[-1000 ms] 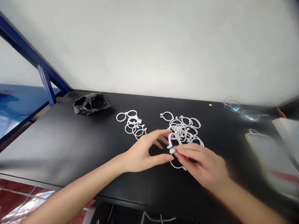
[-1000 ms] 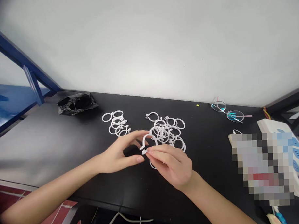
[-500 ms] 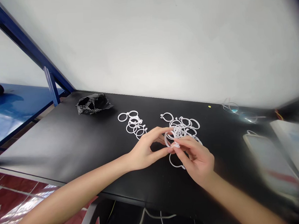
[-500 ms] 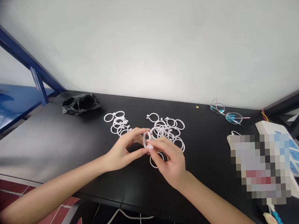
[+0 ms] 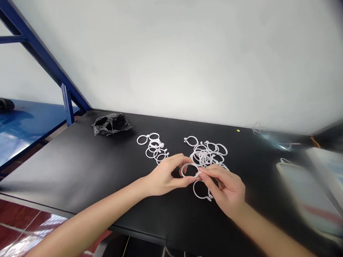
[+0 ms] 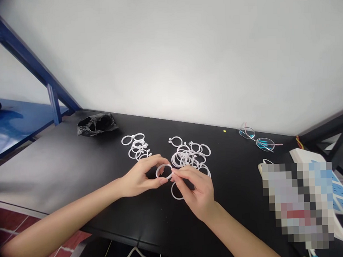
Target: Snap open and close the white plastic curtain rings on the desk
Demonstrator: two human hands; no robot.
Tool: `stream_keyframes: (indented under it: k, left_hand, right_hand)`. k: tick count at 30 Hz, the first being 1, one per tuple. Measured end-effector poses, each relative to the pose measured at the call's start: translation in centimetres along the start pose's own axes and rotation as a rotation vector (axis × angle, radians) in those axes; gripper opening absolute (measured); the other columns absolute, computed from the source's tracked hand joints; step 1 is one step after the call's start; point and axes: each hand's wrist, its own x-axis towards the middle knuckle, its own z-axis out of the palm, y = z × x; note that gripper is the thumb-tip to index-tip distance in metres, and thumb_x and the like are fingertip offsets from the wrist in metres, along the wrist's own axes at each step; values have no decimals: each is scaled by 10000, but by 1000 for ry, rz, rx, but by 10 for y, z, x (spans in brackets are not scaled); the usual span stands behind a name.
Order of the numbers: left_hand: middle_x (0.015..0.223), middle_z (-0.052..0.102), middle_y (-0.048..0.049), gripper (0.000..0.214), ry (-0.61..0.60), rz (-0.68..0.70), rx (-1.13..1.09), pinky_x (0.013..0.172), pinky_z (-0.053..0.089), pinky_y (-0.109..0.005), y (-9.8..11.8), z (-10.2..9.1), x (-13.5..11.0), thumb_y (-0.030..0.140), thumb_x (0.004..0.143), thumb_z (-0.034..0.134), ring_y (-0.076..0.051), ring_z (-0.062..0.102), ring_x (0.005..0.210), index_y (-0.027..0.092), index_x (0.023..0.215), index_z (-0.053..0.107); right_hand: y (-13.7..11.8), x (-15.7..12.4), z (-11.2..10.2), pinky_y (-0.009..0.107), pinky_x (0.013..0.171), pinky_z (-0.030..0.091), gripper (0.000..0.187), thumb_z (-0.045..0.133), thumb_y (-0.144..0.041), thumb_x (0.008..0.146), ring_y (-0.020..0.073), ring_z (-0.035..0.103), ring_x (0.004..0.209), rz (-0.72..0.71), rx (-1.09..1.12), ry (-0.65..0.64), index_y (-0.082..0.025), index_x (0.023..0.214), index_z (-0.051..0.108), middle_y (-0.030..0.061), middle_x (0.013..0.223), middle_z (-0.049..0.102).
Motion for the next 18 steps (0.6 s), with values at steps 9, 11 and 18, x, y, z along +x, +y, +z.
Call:
stream_keyframes:
  k: [9, 11, 18]
  left_hand:
    - [1137, 597, -128, 351, 96, 61, 698, 909, 471, -418, -18, -41, -2, 390, 984, 451, -247, 583, 1016, 145, 1210, 560]
    - [1111, 591, -135, 362, 90, -26, 902, 896, 468, -436, -26, -57, -3, 386, 1000, 405, -260, 583, 996, 123, 1175, 581]
    - [992, 576, -123, 346, 15, -257, 1093, 809, 485, -387, -42, -72, -10, 346, 999, 379, -239, 591, 873, 110, 1101, 610]
  right_hand:
    - [9, 4, -5, 232, 493, 504, 174, 662, -196, 865, 101, 601, 525, 56, -150, -177, -170, 1037, 658, 23, 806, 693]
    - [12, 5, -9, 230, 454, 442, 135, 711, -257, 835, 77, 519, 450, 26, -294, -352, -170, 925, 663, -5, 742, 665]
    - [11, 1, -4, 234, 487, 432, 80, 669, -256, 861, 90, 566, 495, 46, -451, -508, -184, 840, 644, -24, 727, 633]
